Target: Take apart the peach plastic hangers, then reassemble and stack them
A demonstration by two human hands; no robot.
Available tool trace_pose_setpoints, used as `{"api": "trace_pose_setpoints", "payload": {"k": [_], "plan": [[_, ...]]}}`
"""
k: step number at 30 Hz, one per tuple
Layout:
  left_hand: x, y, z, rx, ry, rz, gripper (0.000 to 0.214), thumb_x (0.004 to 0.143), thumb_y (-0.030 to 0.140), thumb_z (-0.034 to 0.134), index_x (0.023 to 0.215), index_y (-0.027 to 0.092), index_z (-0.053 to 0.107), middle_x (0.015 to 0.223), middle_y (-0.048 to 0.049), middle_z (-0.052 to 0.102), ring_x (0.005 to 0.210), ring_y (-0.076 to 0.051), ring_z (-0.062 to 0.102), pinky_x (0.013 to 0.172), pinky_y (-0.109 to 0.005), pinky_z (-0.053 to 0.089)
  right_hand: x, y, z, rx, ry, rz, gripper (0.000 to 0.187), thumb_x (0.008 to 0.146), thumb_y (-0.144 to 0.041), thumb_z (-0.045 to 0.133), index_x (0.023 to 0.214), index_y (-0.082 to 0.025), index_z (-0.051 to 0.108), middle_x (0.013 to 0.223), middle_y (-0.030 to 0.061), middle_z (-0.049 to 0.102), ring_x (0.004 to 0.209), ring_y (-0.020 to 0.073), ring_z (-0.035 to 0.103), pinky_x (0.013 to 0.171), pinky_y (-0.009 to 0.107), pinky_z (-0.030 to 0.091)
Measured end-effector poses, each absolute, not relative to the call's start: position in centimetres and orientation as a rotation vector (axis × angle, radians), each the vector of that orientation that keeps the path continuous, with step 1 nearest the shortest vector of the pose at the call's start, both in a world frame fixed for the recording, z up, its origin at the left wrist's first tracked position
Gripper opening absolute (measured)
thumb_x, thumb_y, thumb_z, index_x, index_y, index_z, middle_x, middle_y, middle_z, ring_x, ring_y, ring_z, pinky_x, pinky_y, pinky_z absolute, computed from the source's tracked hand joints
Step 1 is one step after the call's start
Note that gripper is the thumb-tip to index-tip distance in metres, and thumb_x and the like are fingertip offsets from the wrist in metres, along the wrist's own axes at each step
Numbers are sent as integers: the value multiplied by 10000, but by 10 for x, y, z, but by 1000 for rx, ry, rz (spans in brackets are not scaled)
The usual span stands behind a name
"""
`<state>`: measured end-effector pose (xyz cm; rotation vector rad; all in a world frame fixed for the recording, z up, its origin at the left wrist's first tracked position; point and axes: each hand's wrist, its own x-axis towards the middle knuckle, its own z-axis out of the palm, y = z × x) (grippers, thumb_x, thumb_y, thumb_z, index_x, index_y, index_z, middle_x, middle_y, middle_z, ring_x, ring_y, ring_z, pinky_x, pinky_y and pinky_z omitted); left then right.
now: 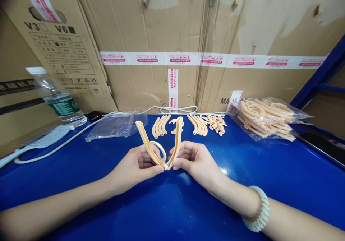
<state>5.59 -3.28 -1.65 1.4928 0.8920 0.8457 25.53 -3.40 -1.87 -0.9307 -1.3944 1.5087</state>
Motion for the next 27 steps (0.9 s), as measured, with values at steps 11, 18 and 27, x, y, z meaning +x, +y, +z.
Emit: {"api": "trace_pose_setpoints", "payload": {"k": [11,18,27], "plan": [[56,-30,-19,1346,889,863,269,638,89,783,738,161,544,646,25,724,587,-112,678,615,-208,523,250,-40,-19,-1001,-1416,1426,292,597,-285,869,712,-169,626,692,14,721,628,116,652,652,233,537],[55,-27,-20,1326,861,904,268,652,110,796,765,151,557,656,15,720,601,-123,683,617,-223,543,249,-40,-19,-1018,-1481,1321,274,685,-345,803,781,-175,611,733,20,702,675,133,654,685,268,526],[47,-16,-15,1182,904,893,331,657,246,847,820,121,588,718,-34,731,600,-124,690,592,-211,541,299,-3,10,-996,-1626,1189,263,677,-324,822,704,-176,606,681,-30,598,625,91,533,584,223,417]]}}
